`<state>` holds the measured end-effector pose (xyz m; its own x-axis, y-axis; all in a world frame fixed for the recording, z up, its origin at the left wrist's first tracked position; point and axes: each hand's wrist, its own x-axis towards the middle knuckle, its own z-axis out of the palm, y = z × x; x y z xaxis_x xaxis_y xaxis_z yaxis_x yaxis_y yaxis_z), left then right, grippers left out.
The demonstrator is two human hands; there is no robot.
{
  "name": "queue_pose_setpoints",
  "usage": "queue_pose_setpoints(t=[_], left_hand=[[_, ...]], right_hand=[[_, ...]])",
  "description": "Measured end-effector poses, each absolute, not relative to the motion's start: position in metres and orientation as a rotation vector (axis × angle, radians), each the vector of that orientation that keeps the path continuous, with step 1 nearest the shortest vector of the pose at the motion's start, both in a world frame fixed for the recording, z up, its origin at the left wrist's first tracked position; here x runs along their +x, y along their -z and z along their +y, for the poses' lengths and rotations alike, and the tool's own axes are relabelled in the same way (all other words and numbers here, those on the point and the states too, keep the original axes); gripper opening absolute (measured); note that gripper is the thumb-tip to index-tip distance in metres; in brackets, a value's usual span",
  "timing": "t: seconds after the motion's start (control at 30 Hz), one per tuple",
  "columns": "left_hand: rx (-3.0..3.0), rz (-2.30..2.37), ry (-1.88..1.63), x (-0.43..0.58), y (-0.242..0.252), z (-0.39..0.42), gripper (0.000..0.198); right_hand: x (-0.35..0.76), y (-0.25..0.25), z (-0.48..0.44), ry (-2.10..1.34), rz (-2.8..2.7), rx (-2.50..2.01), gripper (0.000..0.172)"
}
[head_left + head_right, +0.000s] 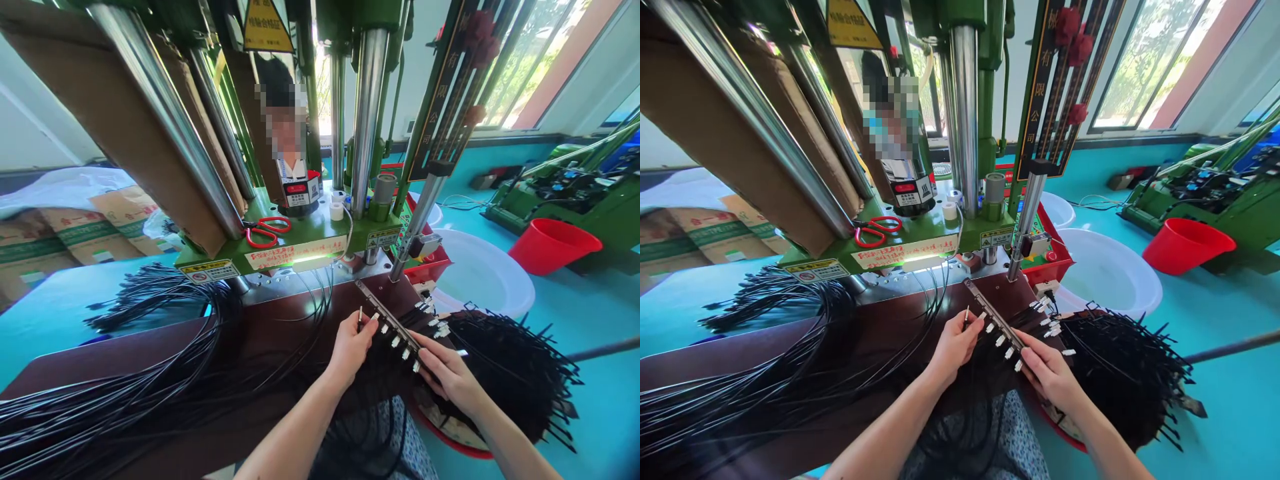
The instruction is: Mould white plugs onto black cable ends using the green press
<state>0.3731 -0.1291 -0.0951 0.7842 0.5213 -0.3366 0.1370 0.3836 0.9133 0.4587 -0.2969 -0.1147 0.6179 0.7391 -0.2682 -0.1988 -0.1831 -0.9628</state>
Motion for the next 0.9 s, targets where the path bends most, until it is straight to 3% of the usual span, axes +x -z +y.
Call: queue_pose_setpoints(t=[0.33, 0.47, 0.6, 0.7, 0.9], left_hand=[[1.187, 0.576, -0.226, 0.370, 0.099, -0.124, 0.028], [1.231, 0.575, -0.233, 0.369, 0.098, -0.119, 0.028], [1.261, 0.599, -0.512, 0.362, 0.098, -0.110, 0.033], [1.257, 0.641, -0.463, 0.359, 0.102, -0.107, 0.037], [1.656, 0.545, -0.420, 0.360, 0.110, -0.110, 0.032]], right_hand=[[0.462, 0.117, -0.298, -0.906, -0.755, -1.630, 0.055], [0.459, 0.118, -0.297, -0.880, -0.586, -1.564, 0.055], [0.458, 0.116, -0.297, -0.894, -0.438, -1.539, 0.058], [0.459, 0.110, -0.297, -0.917, -0.436, -1.547, 0.058], [0.459, 0.103, -0.297, -0.966, -0.501, -1.573, 0.056]])
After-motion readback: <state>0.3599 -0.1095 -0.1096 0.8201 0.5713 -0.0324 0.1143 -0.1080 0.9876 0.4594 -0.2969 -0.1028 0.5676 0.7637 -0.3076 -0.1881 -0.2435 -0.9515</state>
